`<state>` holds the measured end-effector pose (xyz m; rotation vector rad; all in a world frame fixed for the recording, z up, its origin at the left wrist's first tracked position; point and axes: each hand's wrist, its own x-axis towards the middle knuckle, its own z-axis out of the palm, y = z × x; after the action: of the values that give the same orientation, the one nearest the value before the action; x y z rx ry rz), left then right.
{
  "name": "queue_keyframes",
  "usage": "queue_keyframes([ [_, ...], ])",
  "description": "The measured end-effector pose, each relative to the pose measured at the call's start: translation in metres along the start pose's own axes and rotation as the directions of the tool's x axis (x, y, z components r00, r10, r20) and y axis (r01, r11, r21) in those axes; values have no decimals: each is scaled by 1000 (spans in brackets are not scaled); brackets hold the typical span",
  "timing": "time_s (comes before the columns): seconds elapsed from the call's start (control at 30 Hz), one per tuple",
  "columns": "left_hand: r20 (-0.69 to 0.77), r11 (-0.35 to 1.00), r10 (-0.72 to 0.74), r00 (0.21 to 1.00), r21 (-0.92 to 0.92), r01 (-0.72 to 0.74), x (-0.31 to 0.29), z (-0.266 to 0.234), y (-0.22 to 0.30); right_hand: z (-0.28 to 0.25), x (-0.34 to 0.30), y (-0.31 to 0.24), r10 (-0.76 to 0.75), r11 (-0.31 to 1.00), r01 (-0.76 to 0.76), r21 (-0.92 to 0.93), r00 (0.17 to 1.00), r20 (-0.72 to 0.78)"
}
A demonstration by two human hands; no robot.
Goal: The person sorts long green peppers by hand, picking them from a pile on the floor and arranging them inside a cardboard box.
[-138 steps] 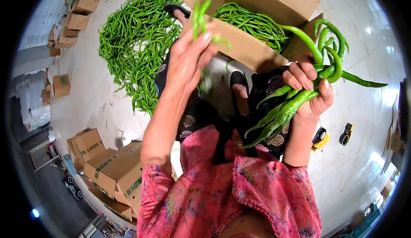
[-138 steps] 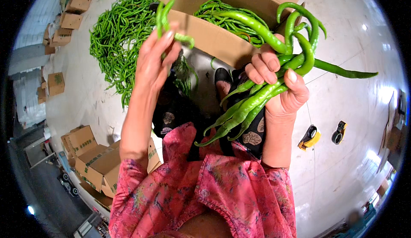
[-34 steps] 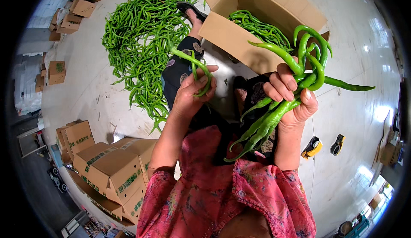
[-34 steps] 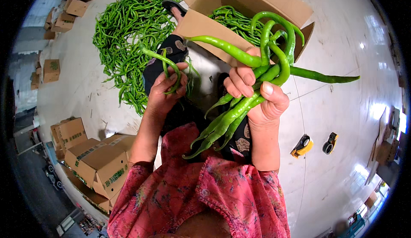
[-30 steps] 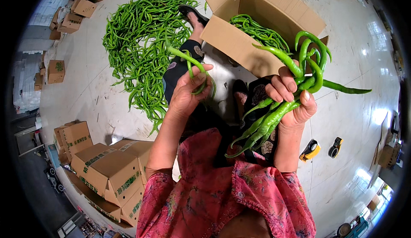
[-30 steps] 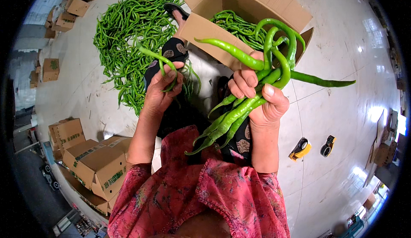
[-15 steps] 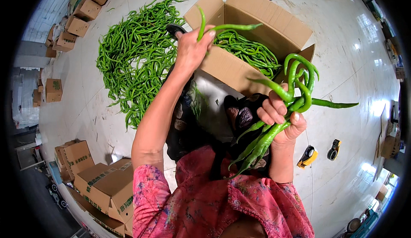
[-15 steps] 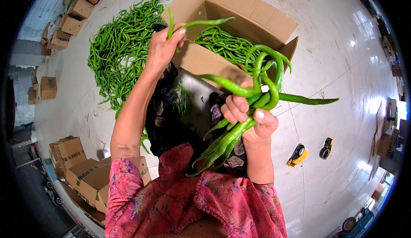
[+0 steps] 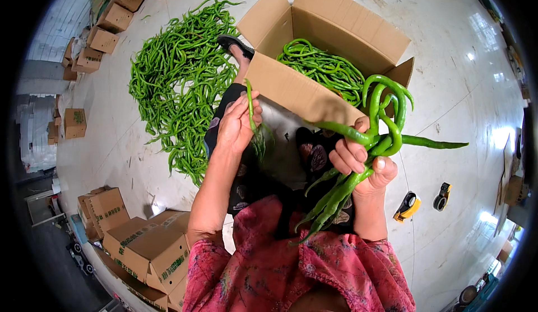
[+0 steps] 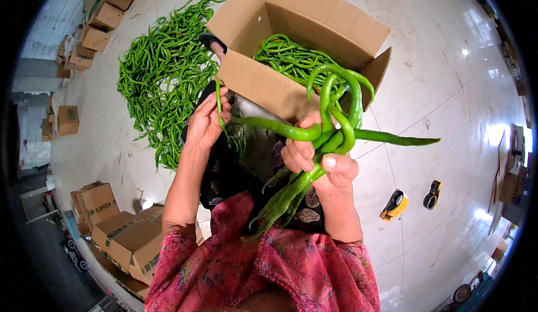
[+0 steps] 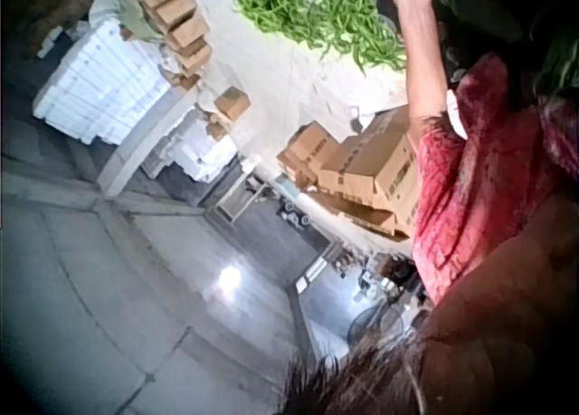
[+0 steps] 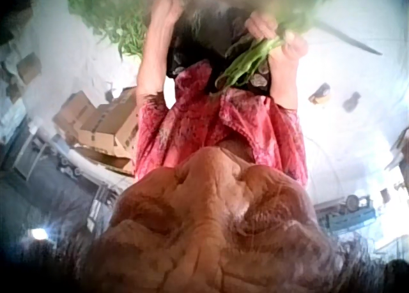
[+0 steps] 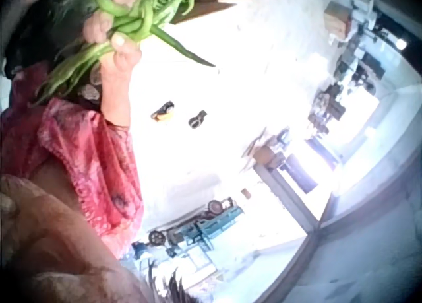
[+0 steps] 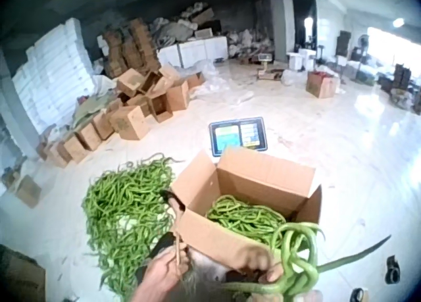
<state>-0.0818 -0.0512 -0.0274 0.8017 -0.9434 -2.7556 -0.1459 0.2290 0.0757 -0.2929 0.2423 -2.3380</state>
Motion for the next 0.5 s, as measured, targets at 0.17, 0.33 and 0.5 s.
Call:
queue_keyframes([
  [0.17,19,995,98,995,-6,-98,-18,21,-2,-3,-2,1,-25,1000,25,6,1000,-14],
  [0.33,41,956,153,987,247,-159,-29,37,-8,-1,2,5,-5,1000,5,23,1000,-7],
  [0.5,105,894,155,982,408,-185,-14,87,2,-3,1,4,-13,1000,13,-9,1000,-18],
])
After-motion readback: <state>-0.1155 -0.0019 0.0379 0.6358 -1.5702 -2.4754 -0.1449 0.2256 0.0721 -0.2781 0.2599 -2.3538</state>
